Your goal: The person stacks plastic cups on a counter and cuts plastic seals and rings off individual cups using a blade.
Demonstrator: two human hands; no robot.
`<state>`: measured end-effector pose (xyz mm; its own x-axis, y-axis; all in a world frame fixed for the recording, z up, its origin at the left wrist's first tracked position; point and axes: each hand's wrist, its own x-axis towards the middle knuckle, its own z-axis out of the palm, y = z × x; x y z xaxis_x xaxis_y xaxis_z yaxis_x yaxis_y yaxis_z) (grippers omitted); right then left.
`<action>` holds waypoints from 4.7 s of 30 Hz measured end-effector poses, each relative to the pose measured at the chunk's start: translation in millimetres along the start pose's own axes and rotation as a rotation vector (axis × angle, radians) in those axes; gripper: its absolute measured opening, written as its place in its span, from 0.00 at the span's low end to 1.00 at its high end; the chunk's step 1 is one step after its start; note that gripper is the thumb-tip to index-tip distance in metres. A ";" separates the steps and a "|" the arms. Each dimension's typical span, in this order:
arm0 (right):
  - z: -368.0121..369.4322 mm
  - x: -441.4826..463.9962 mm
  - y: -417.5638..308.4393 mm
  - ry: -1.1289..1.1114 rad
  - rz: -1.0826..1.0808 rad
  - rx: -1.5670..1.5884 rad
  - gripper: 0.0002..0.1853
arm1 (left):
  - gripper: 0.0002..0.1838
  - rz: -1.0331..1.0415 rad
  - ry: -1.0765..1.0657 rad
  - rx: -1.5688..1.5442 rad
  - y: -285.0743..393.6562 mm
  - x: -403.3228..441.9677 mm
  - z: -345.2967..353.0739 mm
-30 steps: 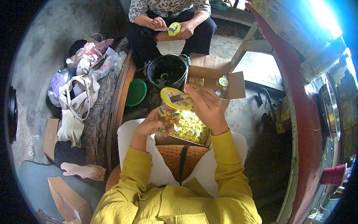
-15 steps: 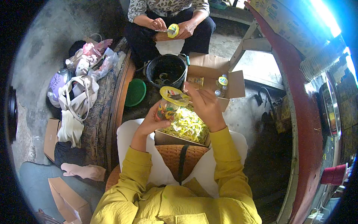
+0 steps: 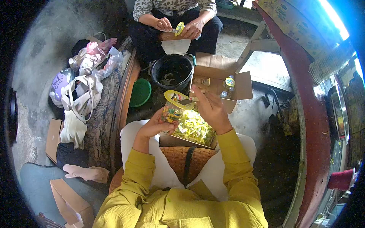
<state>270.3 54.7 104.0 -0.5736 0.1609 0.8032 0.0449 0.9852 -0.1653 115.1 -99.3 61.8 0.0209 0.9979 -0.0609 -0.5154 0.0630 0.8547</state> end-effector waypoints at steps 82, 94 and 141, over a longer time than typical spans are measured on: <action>-21.7 2.4 11.8 -0.004 0.075 0.137 0.09 | 0.32 0.316 0.212 0.520 9.2 14.4 -4.0; -15.4 3.9 0.8 -0.036 0.006 0.024 0.12 | 0.32 0.288 0.221 0.509 5.8 12.7 -3.5; -4.9 -6.5 2.5 -0.034 0.043 0.132 0.28 | 0.31 -0.117 -0.202 0.108 -6.3 9.2 -7.6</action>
<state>278.2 56.4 101.2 -0.6009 0.1981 0.7744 -0.0373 0.9608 -0.2748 112.0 -90.6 51.9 0.2513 0.9656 -0.0671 -0.4052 0.1679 0.8987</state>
